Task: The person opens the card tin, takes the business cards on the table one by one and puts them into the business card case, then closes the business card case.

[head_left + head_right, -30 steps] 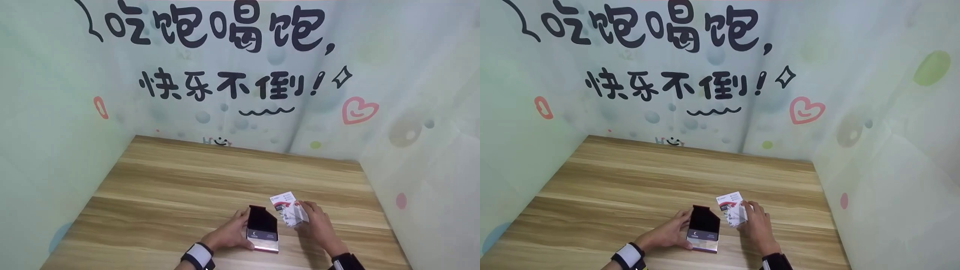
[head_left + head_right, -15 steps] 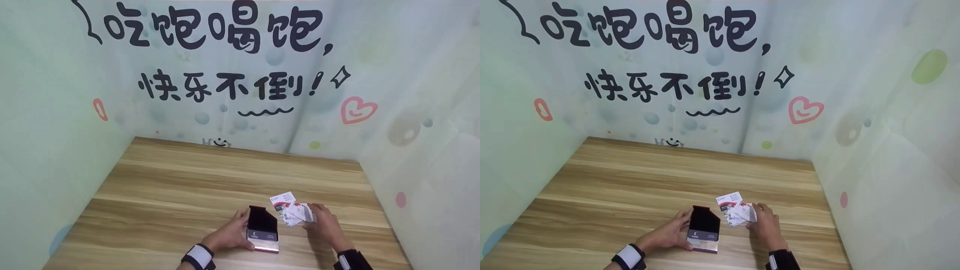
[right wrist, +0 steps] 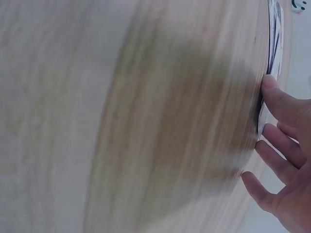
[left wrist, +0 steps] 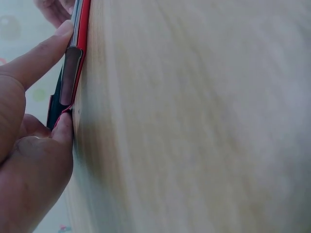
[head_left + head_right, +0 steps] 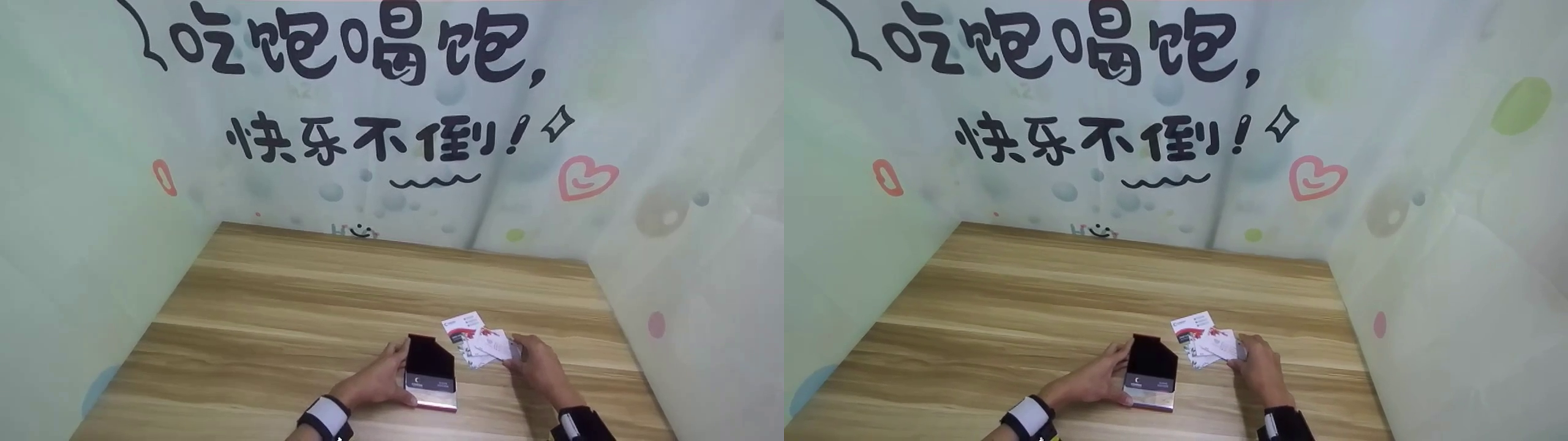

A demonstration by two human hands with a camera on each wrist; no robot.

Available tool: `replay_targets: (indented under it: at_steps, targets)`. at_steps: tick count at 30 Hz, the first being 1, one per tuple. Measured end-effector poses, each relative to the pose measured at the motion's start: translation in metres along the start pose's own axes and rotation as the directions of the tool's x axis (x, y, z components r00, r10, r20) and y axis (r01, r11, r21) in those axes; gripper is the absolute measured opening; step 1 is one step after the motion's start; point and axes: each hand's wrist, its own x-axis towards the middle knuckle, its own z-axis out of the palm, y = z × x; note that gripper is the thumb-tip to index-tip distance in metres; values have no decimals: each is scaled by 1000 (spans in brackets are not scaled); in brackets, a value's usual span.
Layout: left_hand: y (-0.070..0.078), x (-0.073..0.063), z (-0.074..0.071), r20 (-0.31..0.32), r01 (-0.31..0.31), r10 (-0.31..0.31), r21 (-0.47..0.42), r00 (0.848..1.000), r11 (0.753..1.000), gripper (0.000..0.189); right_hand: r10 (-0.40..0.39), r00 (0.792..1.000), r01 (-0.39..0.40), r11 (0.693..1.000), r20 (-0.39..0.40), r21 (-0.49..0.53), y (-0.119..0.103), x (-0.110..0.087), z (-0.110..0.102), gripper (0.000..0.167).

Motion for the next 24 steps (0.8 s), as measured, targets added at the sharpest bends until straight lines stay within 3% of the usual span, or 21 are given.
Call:
replay_targets:
  at_steps: [13,18,24]
  targets:
    - [0,1,1,-3,-6,6,-18,1000,1000,122,4,1000,-4,1000,-24,-19,-3,-2,4,55]
    - [-1,0,1,-4,-31,31,1,1000,1000,121,-67,992,62,997,-105,-54,-8,-7,7,55]
    - [-1,1,1,-16,-50,50,0,999,999,121,-148,970,146,989,-193,-25,-24,-6,7,57]
